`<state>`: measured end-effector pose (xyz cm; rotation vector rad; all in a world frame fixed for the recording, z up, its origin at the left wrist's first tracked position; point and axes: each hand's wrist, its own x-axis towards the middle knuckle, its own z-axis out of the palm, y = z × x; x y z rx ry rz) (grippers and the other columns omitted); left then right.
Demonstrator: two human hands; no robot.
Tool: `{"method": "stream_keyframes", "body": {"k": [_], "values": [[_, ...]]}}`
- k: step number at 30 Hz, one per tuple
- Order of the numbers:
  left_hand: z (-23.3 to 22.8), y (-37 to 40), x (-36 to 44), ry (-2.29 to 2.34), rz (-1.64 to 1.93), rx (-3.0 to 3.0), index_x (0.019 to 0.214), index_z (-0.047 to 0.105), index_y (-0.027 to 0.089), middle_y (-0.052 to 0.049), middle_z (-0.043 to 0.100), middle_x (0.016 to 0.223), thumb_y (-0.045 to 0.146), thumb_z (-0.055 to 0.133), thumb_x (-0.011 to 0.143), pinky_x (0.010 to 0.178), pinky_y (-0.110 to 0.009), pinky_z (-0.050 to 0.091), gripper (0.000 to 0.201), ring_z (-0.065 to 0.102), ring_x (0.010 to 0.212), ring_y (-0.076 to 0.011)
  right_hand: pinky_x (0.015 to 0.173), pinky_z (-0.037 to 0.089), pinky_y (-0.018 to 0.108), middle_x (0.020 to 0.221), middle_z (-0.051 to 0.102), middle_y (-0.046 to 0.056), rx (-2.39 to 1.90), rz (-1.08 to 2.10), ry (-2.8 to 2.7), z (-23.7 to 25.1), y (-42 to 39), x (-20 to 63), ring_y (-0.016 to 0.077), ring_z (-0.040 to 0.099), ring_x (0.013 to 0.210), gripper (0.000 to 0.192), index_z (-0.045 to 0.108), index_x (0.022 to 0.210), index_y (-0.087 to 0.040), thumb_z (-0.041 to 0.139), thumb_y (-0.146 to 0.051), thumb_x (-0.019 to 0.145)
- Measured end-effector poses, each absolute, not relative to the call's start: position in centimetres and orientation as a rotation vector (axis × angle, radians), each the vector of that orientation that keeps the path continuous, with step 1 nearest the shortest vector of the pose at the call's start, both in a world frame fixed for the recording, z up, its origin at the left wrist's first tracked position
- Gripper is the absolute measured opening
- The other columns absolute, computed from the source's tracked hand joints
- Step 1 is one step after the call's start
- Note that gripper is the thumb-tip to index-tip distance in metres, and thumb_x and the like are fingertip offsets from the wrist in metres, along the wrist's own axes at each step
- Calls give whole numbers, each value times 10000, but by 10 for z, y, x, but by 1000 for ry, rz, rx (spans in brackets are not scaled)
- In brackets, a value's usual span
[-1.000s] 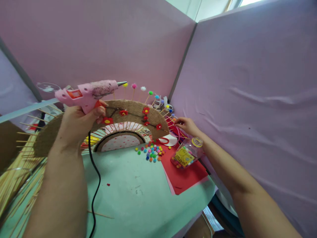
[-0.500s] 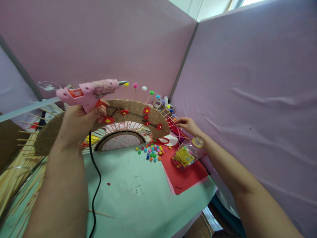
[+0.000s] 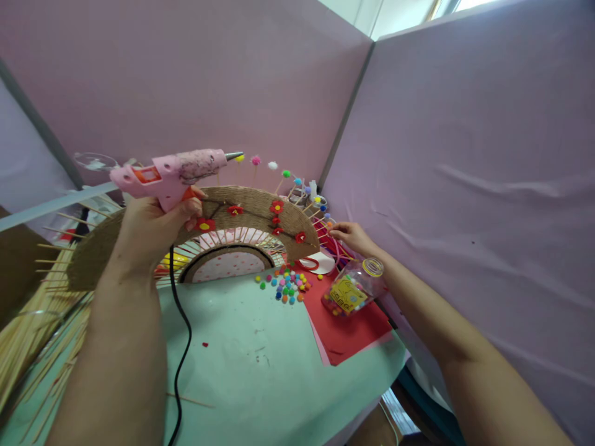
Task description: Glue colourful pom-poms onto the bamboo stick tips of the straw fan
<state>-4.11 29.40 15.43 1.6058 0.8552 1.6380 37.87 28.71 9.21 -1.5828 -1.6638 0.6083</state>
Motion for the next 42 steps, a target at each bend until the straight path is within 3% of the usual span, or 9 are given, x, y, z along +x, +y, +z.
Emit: {"method": "stream_keyframes", "body": {"k": [6,16,26,31,42], "values": [[155,293,-41,856,1644,1623,741,660,158,34,516,509,262,685,697,449,-211,335,116,454,468,-86,684,447,309,672,637,4,-1610,583,-1704,92,290,378,138,525,621,290,665,715,-171,624,-458,717],[151,297,-43,806,1657,1607,748,651,157,28,547,572,224,696,704,443,-200,342,92,460,477,-72,726,493,328,819,743,59,-1548,583,-1711,91,291,381,187,624,738,337,750,806,-175,741,-475,653],[151,297,-43,826,1663,1617,753,650,155,21,559,590,179,672,694,456,-202,345,68,468,492,-77,540,346,259,559,559,-31,-1663,587,-1705,88,294,379,97,417,517,441,664,682,-159,657,-600,701],[148,299,-44,811,1652,1594,771,638,158,25,561,596,164,661,697,471,-203,358,77,475,500,-79,651,454,290,723,690,21,-1599,677,-1633,90,290,376,142,568,644,353,717,775,-151,731,-484,655],[152,295,-42,811,1652,1601,750,645,161,23,555,584,202,680,688,458,-214,344,82,467,489,-83,784,582,367,815,773,64,-1552,828,-1433,94,284,379,196,693,734,208,775,843,-179,777,-304,675]]}}
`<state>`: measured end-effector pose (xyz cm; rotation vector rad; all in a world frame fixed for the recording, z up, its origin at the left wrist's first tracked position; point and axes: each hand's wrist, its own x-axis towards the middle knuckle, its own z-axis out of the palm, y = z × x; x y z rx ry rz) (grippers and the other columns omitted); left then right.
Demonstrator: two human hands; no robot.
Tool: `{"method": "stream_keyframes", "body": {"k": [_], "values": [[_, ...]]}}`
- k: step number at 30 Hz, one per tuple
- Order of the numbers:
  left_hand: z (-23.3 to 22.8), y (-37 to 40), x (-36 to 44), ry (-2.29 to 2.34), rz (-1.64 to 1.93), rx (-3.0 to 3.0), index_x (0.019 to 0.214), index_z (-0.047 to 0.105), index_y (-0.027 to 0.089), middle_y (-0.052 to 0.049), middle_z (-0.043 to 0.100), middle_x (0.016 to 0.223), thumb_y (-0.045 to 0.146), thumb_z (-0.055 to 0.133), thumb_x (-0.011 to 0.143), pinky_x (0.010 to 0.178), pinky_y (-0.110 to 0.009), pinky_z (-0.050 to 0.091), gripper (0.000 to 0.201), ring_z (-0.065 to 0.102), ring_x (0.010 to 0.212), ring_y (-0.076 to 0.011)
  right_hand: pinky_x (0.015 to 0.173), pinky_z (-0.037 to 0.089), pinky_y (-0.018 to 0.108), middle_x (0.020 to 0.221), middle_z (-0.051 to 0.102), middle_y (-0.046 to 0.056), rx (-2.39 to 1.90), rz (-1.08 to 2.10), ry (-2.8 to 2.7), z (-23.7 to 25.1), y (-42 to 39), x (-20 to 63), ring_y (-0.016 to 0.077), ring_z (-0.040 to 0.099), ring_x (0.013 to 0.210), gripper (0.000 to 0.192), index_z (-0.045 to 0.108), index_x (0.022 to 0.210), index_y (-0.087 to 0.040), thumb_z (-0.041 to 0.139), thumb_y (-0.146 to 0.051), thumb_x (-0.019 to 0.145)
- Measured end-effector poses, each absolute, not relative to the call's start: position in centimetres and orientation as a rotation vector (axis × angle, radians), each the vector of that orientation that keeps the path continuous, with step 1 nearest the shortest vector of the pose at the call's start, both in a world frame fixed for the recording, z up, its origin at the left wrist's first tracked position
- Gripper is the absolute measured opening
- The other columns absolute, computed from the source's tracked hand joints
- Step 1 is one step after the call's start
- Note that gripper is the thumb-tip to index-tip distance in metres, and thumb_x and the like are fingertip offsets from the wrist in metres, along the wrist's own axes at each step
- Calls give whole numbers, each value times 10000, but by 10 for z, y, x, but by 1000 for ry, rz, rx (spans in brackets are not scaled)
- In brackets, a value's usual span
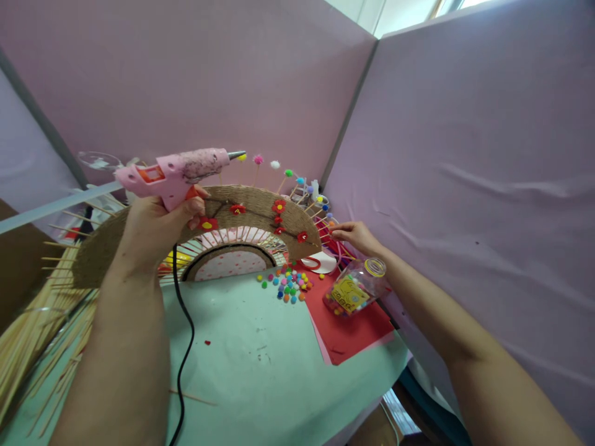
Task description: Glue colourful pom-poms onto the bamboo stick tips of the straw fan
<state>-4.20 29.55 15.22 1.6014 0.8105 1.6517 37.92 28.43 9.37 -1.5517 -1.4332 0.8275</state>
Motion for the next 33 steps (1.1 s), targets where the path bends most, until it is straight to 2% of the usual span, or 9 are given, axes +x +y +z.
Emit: {"method": "stream_keyframes", "body": {"k": [4,8,13,18,21,24,28,33], "values": [[150,298,-44,789,1662,1623,765,653,164,21,564,591,192,678,700,466,-221,351,75,471,492,-86,790,600,395,817,769,69,-1511,873,-1396,91,282,384,205,705,752,241,769,893,-182,758,-358,728],[149,299,-45,787,1645,1619,767,650,175,28,546,566,214,695,714,470,-225,343,80,468,495,-91,772,581,366,852,762,70,-1565,763,-1464,96,281,387,176,676,731,250,756,922,-168,738,-345,745],[151,296,-42,792,1651,1606,759,650,164,28,536,570,192,687,700,474,-227,325,76,451,485,-82,756,548,356,912,751,98,-1569,381,-1405,131,257,388,182,667,767,266,729,968,-149,680,-349,799],[150,297,-40,757,1687,1633,760,646,154,19,544,587,170,668,716,460,-222,316,52,456,496,-81,725,545,356,874,733,58,-1425,-2,-1252,160,173,343,199,670,777,171,718,956,-239,661,-353,842],[151,296,-40,741,1692,1624,753,635,157,22,535,585,158,661,707,449,-218,306,52,455,492,-79,726,544,367,852,737,38,-1476,118,-1462,142,128,299,216,674,771,82,720,881,-302,664,-357,858],[150,296,-40,751,1673,1614,764,639,159,27,523,566,157,663,715,464,-219,331,54,461,482,-81,733,542,371,880,742,47,-1504,341,-1848,99,118,265,228,678,786,93,717,899,-312,629,-337,881],[149,298,-41,757,1688,1624,759,646,152,18,537,581,143,656,736,465,-213,309,27,463,491,-74,782,518,365,932,736,77,-1609,327,-1991,47,141,250,244,677,869,169,720,935,-263,552,-274,923],[149,298,-40,734,1699,1605,776,655,162,22,547,585,162,680,728,451,-216,294,54,448,467,-73,802,482,337,956,715,90,-1676,243,-2131,31,169,242,237,643,913,180,724,950,-225,548,-200,917]]}}
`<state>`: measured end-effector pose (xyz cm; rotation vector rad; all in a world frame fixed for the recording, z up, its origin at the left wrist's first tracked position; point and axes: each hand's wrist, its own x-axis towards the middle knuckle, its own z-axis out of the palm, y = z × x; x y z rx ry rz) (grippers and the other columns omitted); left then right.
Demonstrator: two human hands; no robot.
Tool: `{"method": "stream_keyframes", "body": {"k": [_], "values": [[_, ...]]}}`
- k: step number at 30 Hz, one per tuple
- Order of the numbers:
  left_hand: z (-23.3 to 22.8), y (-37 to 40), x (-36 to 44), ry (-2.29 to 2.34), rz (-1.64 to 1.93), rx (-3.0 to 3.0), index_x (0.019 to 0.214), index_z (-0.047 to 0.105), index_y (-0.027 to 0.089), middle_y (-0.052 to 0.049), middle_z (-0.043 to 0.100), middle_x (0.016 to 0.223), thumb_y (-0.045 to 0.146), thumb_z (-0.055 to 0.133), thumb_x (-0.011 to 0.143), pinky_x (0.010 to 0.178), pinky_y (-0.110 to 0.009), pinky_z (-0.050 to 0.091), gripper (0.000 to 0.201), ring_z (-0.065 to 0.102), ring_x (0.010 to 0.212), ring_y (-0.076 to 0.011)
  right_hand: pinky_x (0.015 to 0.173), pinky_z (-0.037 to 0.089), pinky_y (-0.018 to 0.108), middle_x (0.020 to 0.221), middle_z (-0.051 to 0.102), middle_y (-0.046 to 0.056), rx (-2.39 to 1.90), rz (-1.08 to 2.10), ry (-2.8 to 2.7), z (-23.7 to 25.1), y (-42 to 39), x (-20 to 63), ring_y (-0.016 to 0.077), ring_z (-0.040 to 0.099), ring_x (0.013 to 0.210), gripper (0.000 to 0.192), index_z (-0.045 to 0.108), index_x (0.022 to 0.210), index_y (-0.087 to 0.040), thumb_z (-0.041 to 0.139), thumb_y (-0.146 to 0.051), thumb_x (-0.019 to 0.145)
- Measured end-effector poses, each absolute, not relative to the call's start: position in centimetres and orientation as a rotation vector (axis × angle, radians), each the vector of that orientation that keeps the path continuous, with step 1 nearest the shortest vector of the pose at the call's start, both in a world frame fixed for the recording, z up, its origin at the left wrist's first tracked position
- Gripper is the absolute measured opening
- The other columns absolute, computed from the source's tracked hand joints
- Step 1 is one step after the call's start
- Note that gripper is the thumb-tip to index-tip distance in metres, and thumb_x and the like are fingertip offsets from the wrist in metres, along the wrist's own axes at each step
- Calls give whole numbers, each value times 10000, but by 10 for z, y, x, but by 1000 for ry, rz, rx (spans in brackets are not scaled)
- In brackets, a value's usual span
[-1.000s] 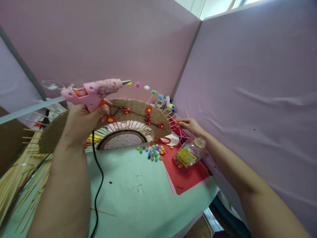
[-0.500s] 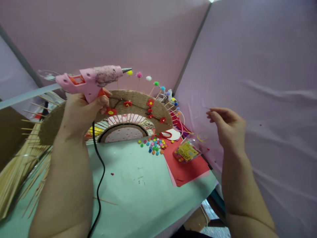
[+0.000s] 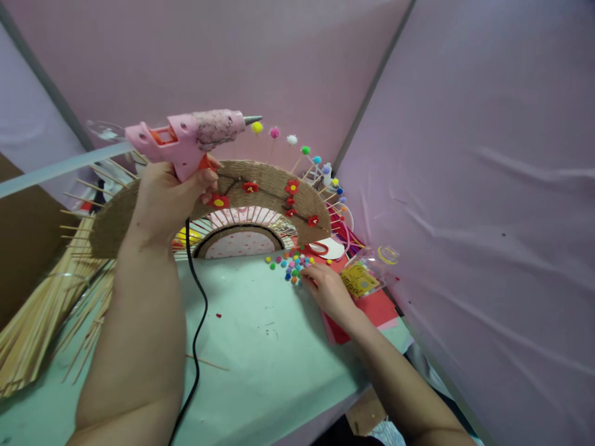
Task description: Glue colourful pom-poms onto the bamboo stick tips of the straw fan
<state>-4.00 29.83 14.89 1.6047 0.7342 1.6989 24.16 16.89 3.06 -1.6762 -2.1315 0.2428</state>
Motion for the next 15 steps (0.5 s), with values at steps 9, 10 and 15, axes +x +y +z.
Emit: {"method": "stream_keyframes", "body": {"k": [9,10,15], "values": [[149,299,-42,685,1686,1648,770,670,169,26,544,560,177,698,745,463,-224,324,39,445,471,-79,810,409,350,926,706,99,-1774,117,-2373,19,191,213,251,599,924,101,712,897,-195,617,-183,865],[149,299,-41,685,1685,1647,774,670,167,28,545,557,175,695,748,461,-222,324,37,444,466,-77,825,405,357,925,706,92,-1758,147,-2342,18,192,213,251,599,933,104,710,886,-200,615,-170,857],[148,298,-41,697,1693,1642,813,660,156,34,541,555,163,672,778,455,-211,322,37,440,462,-68,815,450,343,932,697,55,-1418,586,-1869,32,189,211,200,606,874,193,690,983,-212,613,-188,808]]}}
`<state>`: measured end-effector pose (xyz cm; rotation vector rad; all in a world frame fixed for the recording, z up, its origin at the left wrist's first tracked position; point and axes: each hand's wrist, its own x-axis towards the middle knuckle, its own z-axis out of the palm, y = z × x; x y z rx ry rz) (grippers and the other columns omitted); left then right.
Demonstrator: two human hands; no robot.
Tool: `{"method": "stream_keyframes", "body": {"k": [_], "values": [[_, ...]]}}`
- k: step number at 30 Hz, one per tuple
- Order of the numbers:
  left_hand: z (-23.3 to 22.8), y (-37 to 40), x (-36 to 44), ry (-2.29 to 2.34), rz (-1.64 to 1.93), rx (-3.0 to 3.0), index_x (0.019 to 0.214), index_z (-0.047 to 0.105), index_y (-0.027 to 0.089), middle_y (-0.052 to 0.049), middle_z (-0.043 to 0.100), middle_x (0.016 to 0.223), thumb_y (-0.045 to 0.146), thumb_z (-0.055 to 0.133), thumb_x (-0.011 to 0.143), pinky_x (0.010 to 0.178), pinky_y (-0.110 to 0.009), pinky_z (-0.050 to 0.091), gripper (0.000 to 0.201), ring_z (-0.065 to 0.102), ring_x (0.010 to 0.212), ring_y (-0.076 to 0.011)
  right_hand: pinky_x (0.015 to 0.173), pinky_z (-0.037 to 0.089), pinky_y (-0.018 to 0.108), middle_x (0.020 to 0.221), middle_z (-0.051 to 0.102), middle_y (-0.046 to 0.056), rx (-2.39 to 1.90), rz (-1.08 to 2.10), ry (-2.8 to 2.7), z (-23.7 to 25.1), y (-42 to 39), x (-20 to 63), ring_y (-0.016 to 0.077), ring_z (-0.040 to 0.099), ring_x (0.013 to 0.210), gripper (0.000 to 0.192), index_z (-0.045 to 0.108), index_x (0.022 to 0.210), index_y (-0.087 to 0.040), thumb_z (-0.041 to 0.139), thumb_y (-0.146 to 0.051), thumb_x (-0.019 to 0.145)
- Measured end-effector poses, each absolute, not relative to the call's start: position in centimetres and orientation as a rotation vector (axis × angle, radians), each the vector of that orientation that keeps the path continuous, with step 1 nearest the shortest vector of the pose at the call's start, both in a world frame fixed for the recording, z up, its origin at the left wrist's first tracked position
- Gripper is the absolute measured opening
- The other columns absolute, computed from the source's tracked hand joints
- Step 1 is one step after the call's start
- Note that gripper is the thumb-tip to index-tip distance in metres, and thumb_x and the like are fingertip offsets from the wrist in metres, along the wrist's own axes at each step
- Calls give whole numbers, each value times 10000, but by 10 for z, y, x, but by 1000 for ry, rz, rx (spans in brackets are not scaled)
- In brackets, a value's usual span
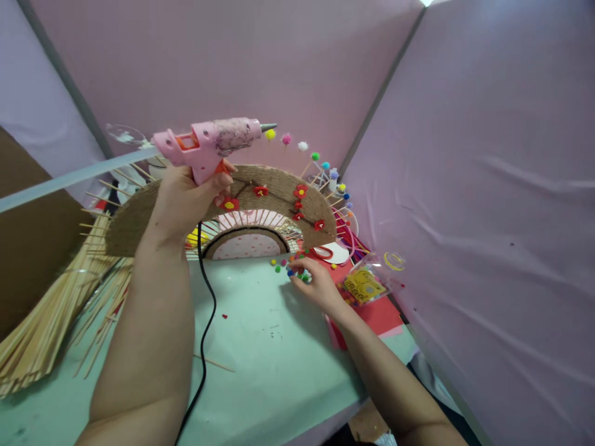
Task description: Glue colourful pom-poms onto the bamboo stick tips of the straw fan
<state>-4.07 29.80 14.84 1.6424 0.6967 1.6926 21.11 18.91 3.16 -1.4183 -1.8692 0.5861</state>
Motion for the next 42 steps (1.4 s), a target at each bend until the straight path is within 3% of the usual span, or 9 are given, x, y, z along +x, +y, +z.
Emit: {"method": "stream_keyframes", "body": {"k": [4,8,14,21,30,36,42], "values": [[150,296,-41,739,1657,1595,797,650,155,34,529,544,161,674,763,458,-220,321,42,440,460,-74,664,463,281,805,666,6,-1185,1036,-1391,63,192,203,145,575,701,217,695,988,-230,666,-319,792],[154,292,-42,798,1622,1574,738,636,157,29,524,555,224,688,742,470,-226,338,85,441,480,-82,627,474,258,724,639,-21,-937,1184,-1109,98,206,189,120,572,654,224,698,905,-236,753,-347,718],[160,284,-45,906,1519,1511,798,634,149,41,516,565,279,698,694,464,-214,386,178,471,481,-89,661,524,248,768,659,-23,-751,870,-1175,148,232,163,99,602,669,183,694,882,-233,766,-322,739],[154,289,-49,801,1469,1483,871,615,155,55,494,589,319,727,693,452,-205,387,267,446,477,-79,815,581,328,902,722,28,-670,475,-1327,192,264,138,161,695,845,144,654,885,-216,714,-275,768],[156,288,-51,789,1460,1520,868,619,139,50,499,589,327,722,709,476,-209,383,267,425,493,-76,839,543,330,981,673,45,-721,213,-1458,199,278,141,160,645,921,129,722,930,-229,638,-215,833],[157,287,-51,808,1446,1500,875,613,141,50,485,620,340,726,696,471,-205,369,290,424,504,-72,792,555,317,918,662,13,-707,307,-1419,198,285,140,146,654,852,374,577,1150,-243,672,-200,792],[154,288,-52,816,1407,1499,897,610,153,41,495,637,379,722,712,464,-208,372,313,433,509,-81,780,547,306,913,661,8,-742,168,-1464,201,286,136,135,637,825,333,558,1119,-239,636,-175,802]]}}
